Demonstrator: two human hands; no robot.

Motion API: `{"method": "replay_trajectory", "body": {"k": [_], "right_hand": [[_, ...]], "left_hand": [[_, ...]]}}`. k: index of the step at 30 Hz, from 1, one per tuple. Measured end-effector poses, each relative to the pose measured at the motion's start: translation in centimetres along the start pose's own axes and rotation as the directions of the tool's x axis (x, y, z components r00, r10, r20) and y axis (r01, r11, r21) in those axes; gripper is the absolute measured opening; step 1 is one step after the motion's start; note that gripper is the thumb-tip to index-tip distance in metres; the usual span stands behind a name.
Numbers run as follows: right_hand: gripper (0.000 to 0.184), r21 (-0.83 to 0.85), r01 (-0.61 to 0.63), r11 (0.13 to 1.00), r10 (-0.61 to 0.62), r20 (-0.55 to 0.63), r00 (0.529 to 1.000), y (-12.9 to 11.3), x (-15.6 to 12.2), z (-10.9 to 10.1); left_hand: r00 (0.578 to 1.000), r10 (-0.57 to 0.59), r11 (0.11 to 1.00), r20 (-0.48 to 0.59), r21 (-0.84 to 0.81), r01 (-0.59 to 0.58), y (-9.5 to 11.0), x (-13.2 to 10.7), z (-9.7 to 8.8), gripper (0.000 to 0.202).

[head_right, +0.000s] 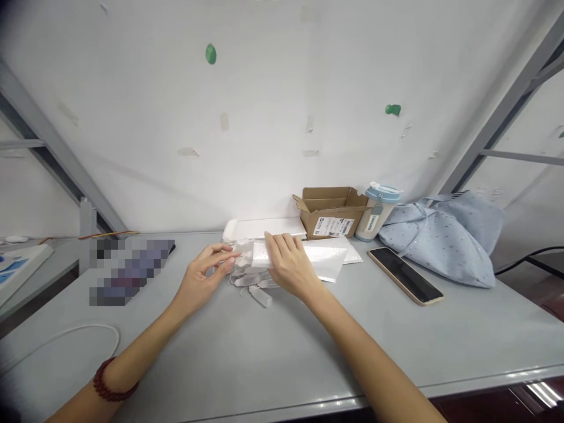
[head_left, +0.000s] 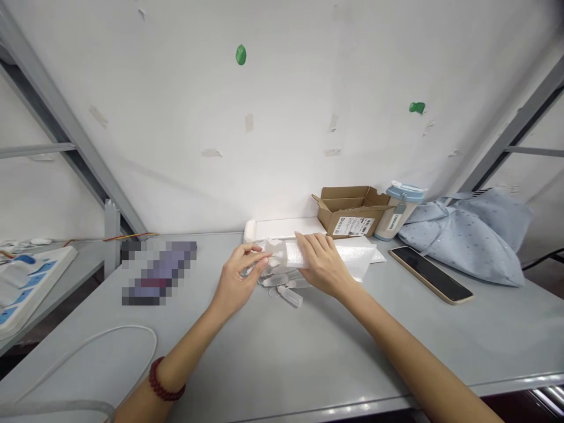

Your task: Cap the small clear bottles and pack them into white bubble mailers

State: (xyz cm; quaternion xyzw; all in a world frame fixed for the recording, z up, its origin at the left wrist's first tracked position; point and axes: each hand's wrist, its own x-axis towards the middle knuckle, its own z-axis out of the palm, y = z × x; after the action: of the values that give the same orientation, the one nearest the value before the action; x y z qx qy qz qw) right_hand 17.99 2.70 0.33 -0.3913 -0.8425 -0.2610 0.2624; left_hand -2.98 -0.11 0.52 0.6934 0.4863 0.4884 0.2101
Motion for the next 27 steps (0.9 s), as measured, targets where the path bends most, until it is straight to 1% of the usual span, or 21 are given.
{"method": "replay_trajectory", "body": {"k": [3, 5, 8, 10, 12, 14, 17, 20, 24, 27], "right_hand": [[0.058, -0.004, -0.112, 0.994, 0.112, -0.027, 0.993, 1.6, -0.2, 0.3], [0.058, 0.0, -0.195, 0.981, 0.195, -0.068, 0.978, 2.8, -0.2, 0.2], [0.057, 0.02, -0.293, 0.956, 0.293, -0.112, 0.949, 4.0, -0.2, -0.3], [0.056, 0.038, -0.322, 0.946, 0.325, -0.078, 0.943, 4.2, -0.3, -0.4], [0.054, 0.047, -0.308, 0.95, 0.309, -0.016, 0.951, 3.9, -0.3, -0.3], [0.052, 0.048, -0.277, 0.96, 0.276, 0.021, 0.961, 3.6, -0.4, -0.1], [0.051, 0.05, -0.265, 0.963, 0.264, 0.018, 0.964, 3.3, -0.4, 0.1], [0.05, 0.051, -0.273, 0.961, 0.273, 0.005, 0.962, 3.3, -0.5, 0.1], [0.05, 0.067, -0.253, 0.965, 0.253, 0.009, 0.968, 3.2, -0.5, 0.1], [0.05, 0.073, -0.243, 0.967, 0.242, 0.025, 0.97, 3.0, -0.5, 0.2]], "left_hand": [[0.997, -0.035, 0.999, -0.067, 0.014, 0.036, -0.3, 0.4, -0.8, 0.028], [0.993, -0.058, 0.997, -0.105, 0.043, 0.063, -0.7, 0.7, -1.3, 0.027], [0.993, -0.06, 0.989, -0.098, 0.132, 0.072, -1.5, 1.0, -1.5, 0.024], [0.997, -0.037, 0.974, -0.072, 0.219, 0.052, -2.0, 1.0, -1.2, 0.023], [0.998, -0.019, 0.952, -0.058, 0.302, 0.035, -2.5, 0.9, -0.9, 0.024], [0.998, -0.028, 0.935, -0.053, 0.352, 0.045, -2.9, 0.9, -0.7, 0.026], [0.998, -0.055, 0.927, -0.013, 0.37, 0.056, -3.8, 0.9, -0.5, 0.027], [1.0, -0.017, 0.919, 0.02, 0.394, 0.008, -4.7, 0.9, -0.4, 0.027], [0.998, 0.055, 0.918, 0.007, 0.394, -0.054, -5.4, 1.1, -0.3, 0.023], [0.999, 0.03, 0.932, -0.019, 0.362, -0.021, -5.4, 1.4, -0.2, 0.02]]}}
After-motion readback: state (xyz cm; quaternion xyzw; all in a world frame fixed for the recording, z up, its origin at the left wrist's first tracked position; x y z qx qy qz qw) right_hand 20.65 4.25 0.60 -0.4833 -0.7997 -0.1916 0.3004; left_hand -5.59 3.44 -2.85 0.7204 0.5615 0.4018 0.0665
